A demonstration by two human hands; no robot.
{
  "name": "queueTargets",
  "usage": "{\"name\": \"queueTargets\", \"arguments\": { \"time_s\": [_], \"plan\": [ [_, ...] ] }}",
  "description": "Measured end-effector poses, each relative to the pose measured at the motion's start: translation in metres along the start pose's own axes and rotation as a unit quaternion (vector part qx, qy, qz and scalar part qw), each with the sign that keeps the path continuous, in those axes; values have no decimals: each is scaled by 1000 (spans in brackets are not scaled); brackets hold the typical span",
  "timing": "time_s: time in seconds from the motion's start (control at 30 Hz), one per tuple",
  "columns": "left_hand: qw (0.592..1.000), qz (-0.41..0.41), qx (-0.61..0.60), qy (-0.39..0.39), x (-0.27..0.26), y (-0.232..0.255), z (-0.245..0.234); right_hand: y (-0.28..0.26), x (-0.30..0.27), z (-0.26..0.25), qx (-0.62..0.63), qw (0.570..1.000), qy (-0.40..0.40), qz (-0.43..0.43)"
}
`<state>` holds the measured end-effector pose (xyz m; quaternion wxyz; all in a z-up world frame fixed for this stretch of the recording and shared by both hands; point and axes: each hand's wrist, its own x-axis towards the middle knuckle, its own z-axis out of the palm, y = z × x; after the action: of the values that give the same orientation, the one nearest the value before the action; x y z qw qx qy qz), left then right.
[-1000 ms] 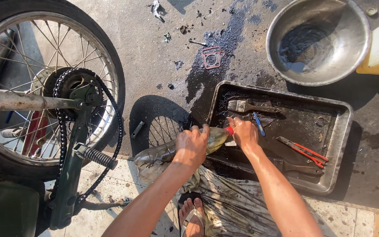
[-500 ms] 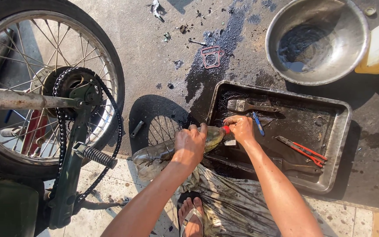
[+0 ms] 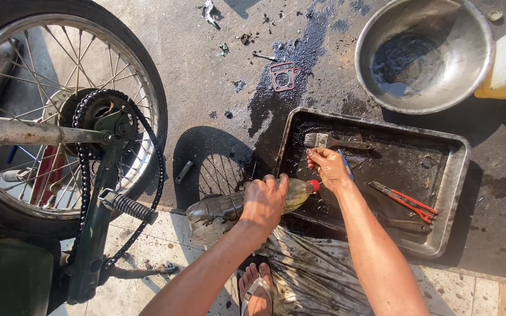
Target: Cleaning motorcycle engine components using a brush and solvent
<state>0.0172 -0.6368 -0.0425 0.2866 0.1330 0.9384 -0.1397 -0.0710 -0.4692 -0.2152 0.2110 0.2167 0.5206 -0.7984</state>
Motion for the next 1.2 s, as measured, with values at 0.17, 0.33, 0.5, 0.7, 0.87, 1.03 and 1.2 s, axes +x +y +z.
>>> {"name": "queueTargets", "arguments": {
  "time_s": [0.17,0.33,0.5,0.7,0.87,1.03,1.2],
  "plan": [
    [1000,-13,-13,1,1,-5,-9,-26,-19,13,37,999,6,12],
    [999,6,-31,8,-18,2,-27,-43,-21,16,180,982,10,47],
    [997,35,-44,50,-40,25,-28,-70,-37,19,361,926,-67,88],
    [995,-32,-94,-13,-31,7,-46,-17,10,-7,96,992,-22,77],
    [997,-38,-30,-64,-17,-26,-45,-23,-19,12,-323,941,-37,-98],
    [994,-63,-65,-66,-9,-41,-22,-28,-26,23,-755,646,-30,-105],
    [992,-84,-84,-50,-9,-47,-20,-28,-36,19,-333,929,-160,-15]
  ]
}}
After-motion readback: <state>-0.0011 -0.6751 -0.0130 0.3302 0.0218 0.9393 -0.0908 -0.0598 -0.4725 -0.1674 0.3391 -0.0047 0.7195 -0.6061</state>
